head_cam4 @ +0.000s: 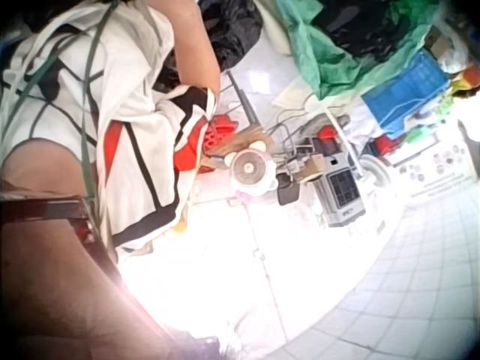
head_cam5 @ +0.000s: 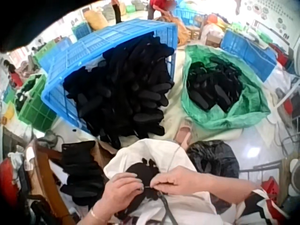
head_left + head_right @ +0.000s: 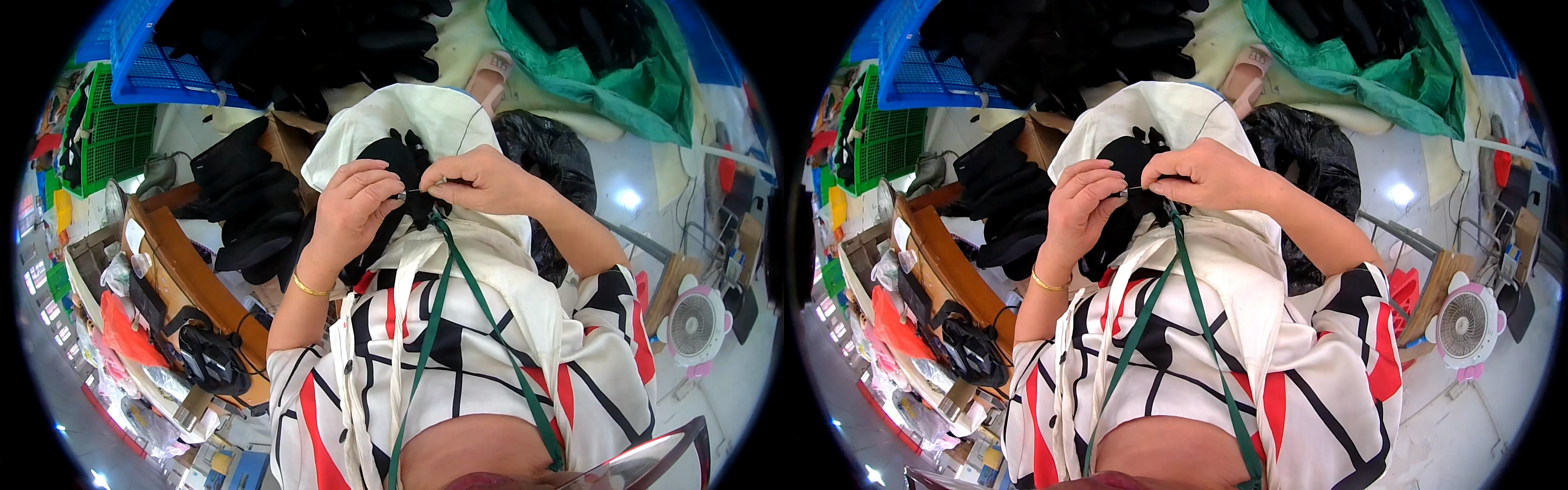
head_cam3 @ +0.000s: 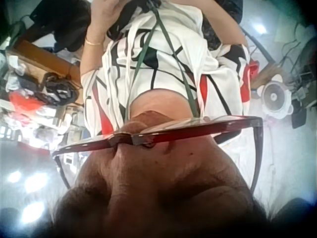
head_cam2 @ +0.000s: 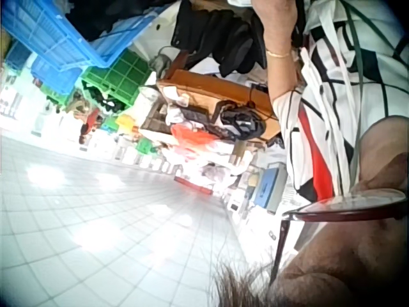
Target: The person sits on the floor and sews black shoe insoles using a needle and thread. They pick up insoles from a blue crate, stitch the edges, and place the finished items into a green bag.
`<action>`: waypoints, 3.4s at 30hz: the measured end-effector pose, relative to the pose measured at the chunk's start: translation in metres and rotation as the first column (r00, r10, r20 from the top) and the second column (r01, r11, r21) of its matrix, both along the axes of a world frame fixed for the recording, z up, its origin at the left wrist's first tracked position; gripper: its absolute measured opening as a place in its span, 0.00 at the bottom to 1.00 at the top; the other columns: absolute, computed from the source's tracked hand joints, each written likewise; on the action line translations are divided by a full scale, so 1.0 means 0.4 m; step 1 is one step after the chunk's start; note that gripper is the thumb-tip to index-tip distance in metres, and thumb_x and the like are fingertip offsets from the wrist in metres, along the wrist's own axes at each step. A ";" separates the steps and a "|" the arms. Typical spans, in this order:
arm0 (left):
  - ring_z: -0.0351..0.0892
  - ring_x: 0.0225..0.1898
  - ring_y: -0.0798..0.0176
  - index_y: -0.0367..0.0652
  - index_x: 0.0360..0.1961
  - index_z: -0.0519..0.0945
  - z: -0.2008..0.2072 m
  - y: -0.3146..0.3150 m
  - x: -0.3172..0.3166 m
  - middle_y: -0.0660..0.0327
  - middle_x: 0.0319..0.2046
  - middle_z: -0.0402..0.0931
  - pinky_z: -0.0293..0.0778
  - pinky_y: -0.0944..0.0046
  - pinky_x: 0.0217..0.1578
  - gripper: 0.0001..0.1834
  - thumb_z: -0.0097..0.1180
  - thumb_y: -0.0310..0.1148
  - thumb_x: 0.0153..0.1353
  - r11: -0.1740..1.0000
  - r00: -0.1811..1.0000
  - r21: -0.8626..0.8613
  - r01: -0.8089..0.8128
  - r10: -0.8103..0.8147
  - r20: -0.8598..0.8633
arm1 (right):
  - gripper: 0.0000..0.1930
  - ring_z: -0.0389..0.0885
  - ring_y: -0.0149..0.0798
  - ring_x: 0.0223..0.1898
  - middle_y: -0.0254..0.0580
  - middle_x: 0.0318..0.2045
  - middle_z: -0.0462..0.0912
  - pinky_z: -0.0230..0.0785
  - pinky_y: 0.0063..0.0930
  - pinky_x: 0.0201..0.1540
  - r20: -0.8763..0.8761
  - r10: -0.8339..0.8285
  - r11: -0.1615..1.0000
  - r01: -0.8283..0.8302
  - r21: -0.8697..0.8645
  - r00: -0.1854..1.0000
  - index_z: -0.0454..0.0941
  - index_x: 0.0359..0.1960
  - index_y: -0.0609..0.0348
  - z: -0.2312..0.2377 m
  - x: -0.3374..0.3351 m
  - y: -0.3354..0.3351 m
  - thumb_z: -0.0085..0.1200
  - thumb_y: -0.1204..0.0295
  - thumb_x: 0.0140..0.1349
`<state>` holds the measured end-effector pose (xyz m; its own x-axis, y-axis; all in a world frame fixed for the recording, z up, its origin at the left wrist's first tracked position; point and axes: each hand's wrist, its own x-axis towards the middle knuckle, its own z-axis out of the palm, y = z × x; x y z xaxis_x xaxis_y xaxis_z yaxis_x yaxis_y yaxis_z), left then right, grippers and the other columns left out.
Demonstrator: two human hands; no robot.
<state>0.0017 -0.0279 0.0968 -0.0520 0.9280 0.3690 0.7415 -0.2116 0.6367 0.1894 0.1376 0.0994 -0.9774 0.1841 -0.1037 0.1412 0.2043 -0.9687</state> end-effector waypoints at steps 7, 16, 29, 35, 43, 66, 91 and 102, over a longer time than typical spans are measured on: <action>0.79 0.47 0.53 0.43 0.38 0.82 -0.002 -0.005 0.004 0.62 0.38 0.82 0.77 0.59 0.45 0.15 0.68 0.23 0.47 0.999 0.997 -0.023 0.035 -0.034 0.068 | 0.08 0.83 0.36 0.29 0.41 0.30 0.85 0.73 0.26 0.35 0.019 0.049 0.999 -0.048 -0.017 0.999 0.81 0.42 0.59 -0.007 0.004 0.003 0.55 0.76 0.61; 0.79 0.48 0.53 0.44 0.38 0.82 -0.026 -0.022 0.005 0.62 0.39 0.83 0.74 0.59 0.48 0.11 0.66 0.28 0.52 0.996 0.980 -0.072 0.054 -0.039 0.193 | 0.07 0.83 0.34 0.31 0.37 0.31 0.86 0.74 0.25 0.39 0.013 0.073 0.990 -0.071 -0.121 0.997 0.81 0.42 0.58 -0.038 0.002 -0.013 0.55 0.75 0.63; 0.80 0.44 0.54 0.43 0.38 0.82 -0.035 -0.038 0.023 0.63 0.37 0.82 0.75 0.60 0.46 0.11 0.66 0.27 0.52 0.998 0.966 -0.053 0.026 -0.011 0.259 | 0.03 0.72 0.21 0.23 0.29 0.25 0.75 0.66 0.18 0.27 0.126 0.048 0.934 0.000 -0.356 0.991 0.75 0.39 0.58 -0.055 0.008 -0.072 0.50 0.74 0.69; 0.79 0.42 0.54 0.43 0.37 0.82 -0.040 -0.041 0.021 0.61 0.35 0.82 0.74 0.60 0.44 0.11 0.67 0.27 0.51 0.998 0.966 -0.053 0.033 -0.018 0.259 | 0.04 0.73 0.24 0.23 0.30 0.21 0.73 0.67 0.20 0.28 0.145 0.067 0.938 -0.013 -0.345 0.987 0.72 0.39 0.58 -0.053 -0.002 -0.074 0.51 0.72 0.68; 0.78 0.38 0.55 0.40 0.37 0.82 -0.051 -0.048 0.036 0.59 0.32 0.79 0.73 0.62 0.40 0.12 0.68 0.25 0.49 0.990 0.941 -0.131 0.060 -0.012 0.338 | 0.14 0.76 0.27 0.26 0.36 0.20 0.74 0.66 0.24 0.31 0.183 0.030 0.979 0.009 -0.206 0.983 0.67 0.47 0.63 -0.030 -0.028 -0.082 0.55 0.69 0.65; 0.79 0.37 0.52 0.40 0.36 0.81 -0.049 -0.048 0.001 0.58 0.32 0.81 0.75 0.59 0.40 0.11 0.67 0.24 0.51 0.913 0.923 0.148 -0.381 0.384 0.007 | 0.15 0.83 0.52 0.30 0.53 0.27 0.83 0.75 0.42 0.36 0.542 0.061 0.942 -0.228 0.247 0.838 0.79 0.35 0.63 -0.170 0.062 -0.110 0.56 0.61 0.59; 0.80 0.36 0.52 0.41 0.37 0.82 -0.049 -0.019 0.047 0.58 0.31 0.81 0.76 0.59 0.38 0.14 0.69 0.22 0.47 0.938 0.946 0.165 -0.305 0.319 -0.064 | 0.10 0.78 0.42 0.27 0.44 0.25 0.79 0.70 0.31 0.30 -0.070 -0.309 0.897 0.315 0.311 0.948 0.83 0.36 0.61 -0.018 -0.019 -0.084 0.61 0.67 0.59; 0.78 0.32 0.54 0.41 0.34 0.81 -0.078 -0.027 0.042 0.59 0.28 0.78 0.74 0.59 0.32 0.10 0.68 0.25 0.48 0.933 0.931 0.007 -0.359 0.358 0.066 | 0.13 0.80 0.47 0.32 0.44 0.32 0.81 0.73 0.35 0.36 -0.114 -0.372 0.774 0.376 0.509 0.921 0.81 0.41 0.59 -0.028 -0.010 -0.072 0.64 0.67 0.55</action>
<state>0.0184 -0.0386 0.0658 -0.4034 0.8364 0.3711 0.7288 0.0485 0.6830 0.1856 0.1088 0.0883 -0.8205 0.5596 0.1168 0.3049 0.6013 -0.7386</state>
